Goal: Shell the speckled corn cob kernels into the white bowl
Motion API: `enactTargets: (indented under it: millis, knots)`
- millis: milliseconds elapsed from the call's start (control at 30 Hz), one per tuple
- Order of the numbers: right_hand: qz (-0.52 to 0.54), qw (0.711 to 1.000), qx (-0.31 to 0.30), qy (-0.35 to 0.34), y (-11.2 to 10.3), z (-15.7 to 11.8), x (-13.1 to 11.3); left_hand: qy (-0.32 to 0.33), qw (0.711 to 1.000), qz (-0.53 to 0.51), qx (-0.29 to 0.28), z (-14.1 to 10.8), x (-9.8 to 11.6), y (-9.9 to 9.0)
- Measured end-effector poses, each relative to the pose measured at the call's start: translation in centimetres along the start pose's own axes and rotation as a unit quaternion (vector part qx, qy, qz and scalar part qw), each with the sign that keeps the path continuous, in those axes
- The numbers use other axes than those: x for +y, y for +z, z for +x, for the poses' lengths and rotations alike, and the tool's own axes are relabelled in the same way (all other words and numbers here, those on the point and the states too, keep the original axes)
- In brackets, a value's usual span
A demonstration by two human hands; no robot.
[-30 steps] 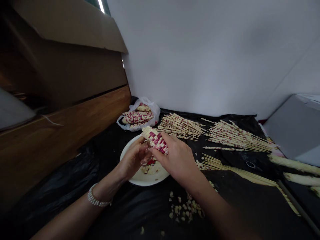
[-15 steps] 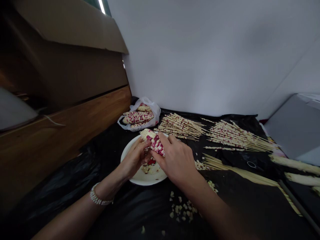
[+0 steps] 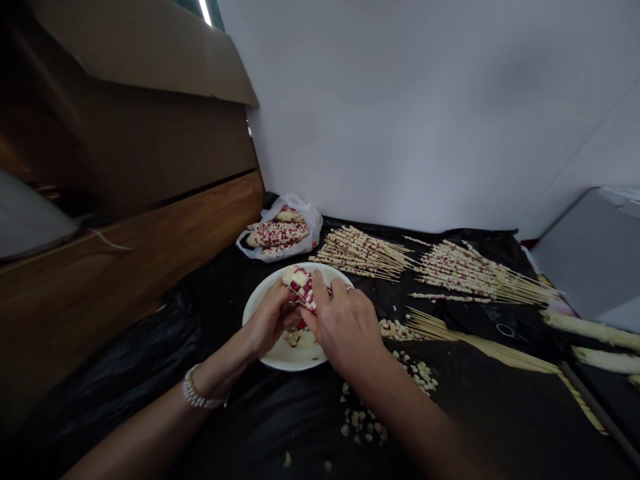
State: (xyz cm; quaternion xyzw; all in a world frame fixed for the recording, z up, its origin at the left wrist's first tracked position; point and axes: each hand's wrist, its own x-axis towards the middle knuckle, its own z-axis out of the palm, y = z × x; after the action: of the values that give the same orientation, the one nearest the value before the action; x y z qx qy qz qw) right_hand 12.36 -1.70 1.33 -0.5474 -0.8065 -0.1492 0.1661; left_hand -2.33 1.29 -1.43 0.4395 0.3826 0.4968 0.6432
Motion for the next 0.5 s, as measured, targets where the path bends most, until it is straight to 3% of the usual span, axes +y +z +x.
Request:
enactTargets:
  millis: [200, 500]
  knots:
    - [0.058, 0.998, 0.006, 0.02, 0.3, 0.2, 1.0, -0.004, 0.999, -0.033, -0.011, -0.1, 0.3, 0.3]
    - [0.154, 0.987, 0.03, 0.028, -0.1, 0.2, 1.6, 0.035, 0.997, 0.021, -0.072, -0.1, 0.2, 0.4]
